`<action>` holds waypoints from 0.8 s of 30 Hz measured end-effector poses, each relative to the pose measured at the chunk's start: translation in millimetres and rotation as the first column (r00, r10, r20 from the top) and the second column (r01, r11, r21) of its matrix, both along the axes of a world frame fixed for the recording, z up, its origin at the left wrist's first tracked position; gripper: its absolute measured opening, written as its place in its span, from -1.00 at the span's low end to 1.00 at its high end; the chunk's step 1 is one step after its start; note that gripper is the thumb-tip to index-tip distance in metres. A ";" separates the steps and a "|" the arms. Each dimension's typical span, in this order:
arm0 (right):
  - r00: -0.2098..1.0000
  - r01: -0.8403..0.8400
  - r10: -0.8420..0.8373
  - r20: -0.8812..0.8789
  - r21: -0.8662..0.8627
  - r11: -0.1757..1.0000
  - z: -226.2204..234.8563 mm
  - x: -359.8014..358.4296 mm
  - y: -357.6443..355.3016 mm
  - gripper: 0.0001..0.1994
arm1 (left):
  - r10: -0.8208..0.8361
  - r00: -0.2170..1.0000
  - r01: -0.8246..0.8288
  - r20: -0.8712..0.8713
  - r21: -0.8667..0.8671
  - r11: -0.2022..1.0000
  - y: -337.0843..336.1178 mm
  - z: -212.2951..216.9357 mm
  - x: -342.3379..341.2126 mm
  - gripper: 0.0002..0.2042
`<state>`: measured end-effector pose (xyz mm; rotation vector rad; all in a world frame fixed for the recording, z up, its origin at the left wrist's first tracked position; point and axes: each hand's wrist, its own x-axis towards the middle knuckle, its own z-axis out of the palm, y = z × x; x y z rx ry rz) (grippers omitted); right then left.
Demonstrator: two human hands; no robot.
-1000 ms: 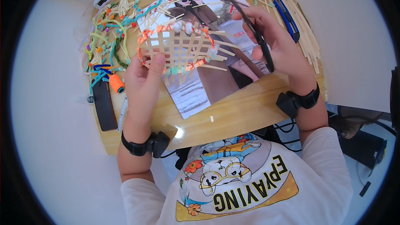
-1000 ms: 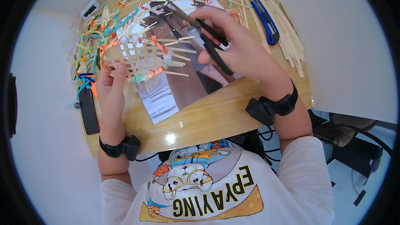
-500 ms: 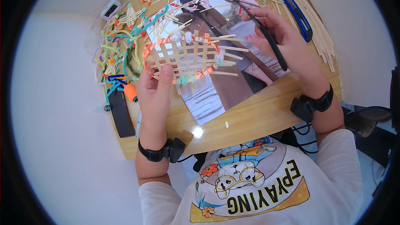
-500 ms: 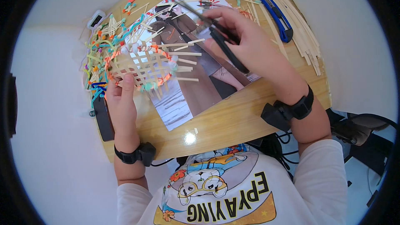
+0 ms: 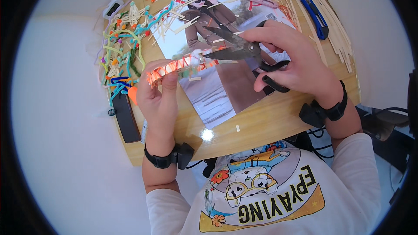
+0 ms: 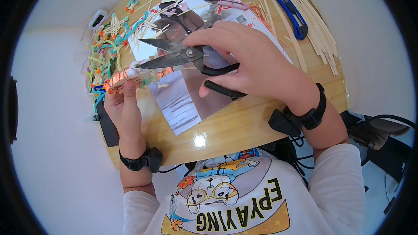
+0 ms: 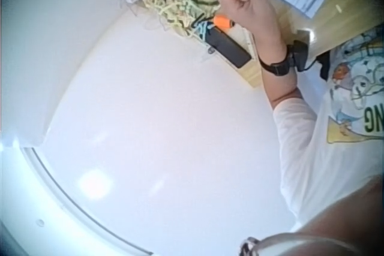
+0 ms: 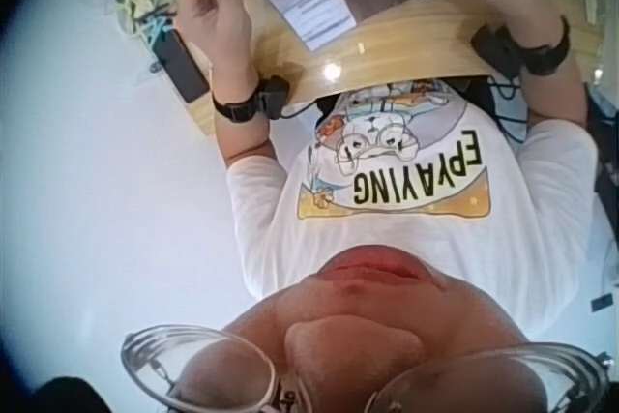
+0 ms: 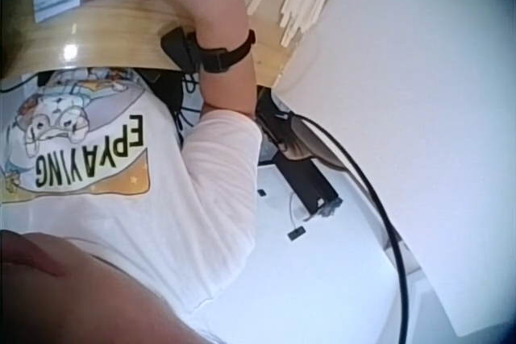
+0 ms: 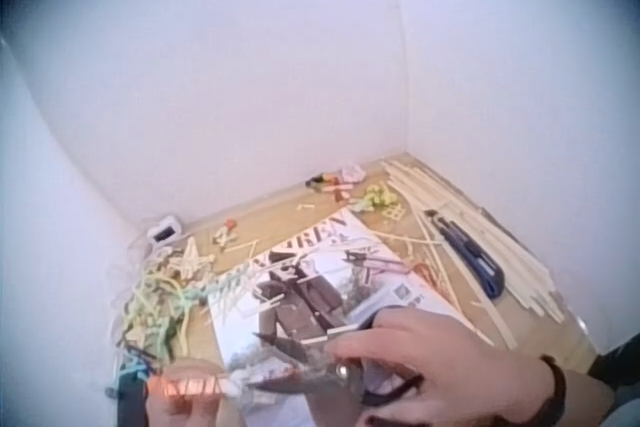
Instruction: The recorder weaves and glues small wooden strips into a circular lattice structure, سپس meticulously trims the excess ends with scissors.
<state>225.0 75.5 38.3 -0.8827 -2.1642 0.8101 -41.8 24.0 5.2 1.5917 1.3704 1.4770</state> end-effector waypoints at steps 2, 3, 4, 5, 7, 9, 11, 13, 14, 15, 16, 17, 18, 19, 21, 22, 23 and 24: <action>1.000 -0.011 0.011 0.000 0.082 0.997 0.2 -2.4 -0.3 -0.38 | -0.012 1.000 0.012 -0.011 0.018 1.000 -0.5 -1.8 -0.5 -0.83; 1.000 -0.007 0.007 0.001 0.079 0.997 1.6 -2.3 -1.2 -0.38 | -0.021 1.000 0.021 -0.021 0.040 0.999 -0.3 -2.8 -0.5 -0.83; 0.999 -0.023 0.021 0.035 0.061 0.998 4.0 -1.9 -2.0 -0.37 | -0.025 0.999 0.025 -0.021 0.037 0.999 -0.4 -3.0 -0.1 -0.83; 0.997 -0.040 0.037 0.069 0.043 0.998 4.9 -1.6 -2.9 -0.36 | -0.026 0.999 0.027 -0.023 0.032 0.999 -0.6 -2.7 0.4 -0.83; 0.998 -0.038 0.031 0.056 0.130 0.991 -1.7 -1.8 -1.4 -0.28 | -0.031 0.999 0.032 -0.030 0.026 0.999 -0.7 -0.9 1.1 -0.83; 0.999 -0.036 0.027 0.045 0.215 0.976 -4.8 -1.6 -0.4 -0.20 | -0.104 0.993 0.104 0.051 0.008 0.995 -1.0 0.0 2.3 -0.82; 0.998 -0.041 0.031 0.051 0.219 0.975 -5.2 -1.0 -0.6 -0.19 | -0.113 0.991 0.115 0.070 -0.025 0.993 -0.9 0.3 2.3 -0.82; 0.998 -0.055 0.049 0.039 0.179 0.982 -4.9 -0.5 -0.9 -0.19 | -0.119 0.989 0.124 0.088 -0.056 0.991 -1.6 1.0 2.3 -0.81; 0.997 -0.070 0.067 0.028 0.140 0.988 -4.8 -0.4 -1.1 -0.20 | -0.138 0.988 0.142 0.070 -0.067 0.988 -2.4 1.5 2.4 -0.81; 0.997 -0.069 0.066 0.027 0.139 0.988 -5.6 -0.4 -1.2 -0.20 | -0.157 0.986 0.161 0.052 -0.079 0.984 -2.7 1.6 2.3 -0.81; 0.997 -0.081 0.078 0.024 0.147 0.986 -6.6 -0.5 -1.2 -0.20 | -0.158 0.986 0.162 0.051 -0.080 0.983 -2.4 1.8 2.3 -0.81; 0.996 -0.092 0.090 0.022 0.155 0.984 -7.3 -0.5 -1.4 -0.21 | -0.161 0.986 0.164 0.048 -0.077 0.983 -1.8 2.0 2.2 -0.81; 0.996 -0.091 0.089 0.021 0.153 0.984 -7.2 -0.5 -1.9 -0.21 | -0.163 0.986 0.166 0.047 -0.074 0.983 -1.4 1.9 2.5 -0.80; 0.996 -0.089 0.087 0.022 0.142 0.986 -6.8 -0.7 -2.3 -0.21 | -0.165 0.985 0.168 0.047 -0.075 0.983 -0.9 1.3 3.2 -0.80; 0.996 -0.085 0.083 0.022 0.129 0.988 -6.6 -1.1 -2.7 -0.22 | -0.143 0.980 0.155 0.139 -0.078 0.985 -0.4 0.4 5.1 -0.80; 0.997 -0.083 0.082 0.015 0.127 0.988 -6.6 -1.2 -2.4 -0.22 | -0.144 0.980 0.156 0.139 -0.079 0.985 -0.7 0.7 5.5 -0.80; 0.997 -0.082 0.081 0.009 0.125 0.989 -6.7 -1.1 -2.3 -0.22 | -0.136 0.981 0.148 0.139 -0.083 0.985 -1.2 1.1 5.7 -0.80; 0.997 -0.080 0.080 0.009 0.124 0.989 -6.1 -0.9 -2.2 -0.22 | -0.128 0.982 0.141 0.140 -0.087 0.986 -1.4 1.2 5.6 -0.80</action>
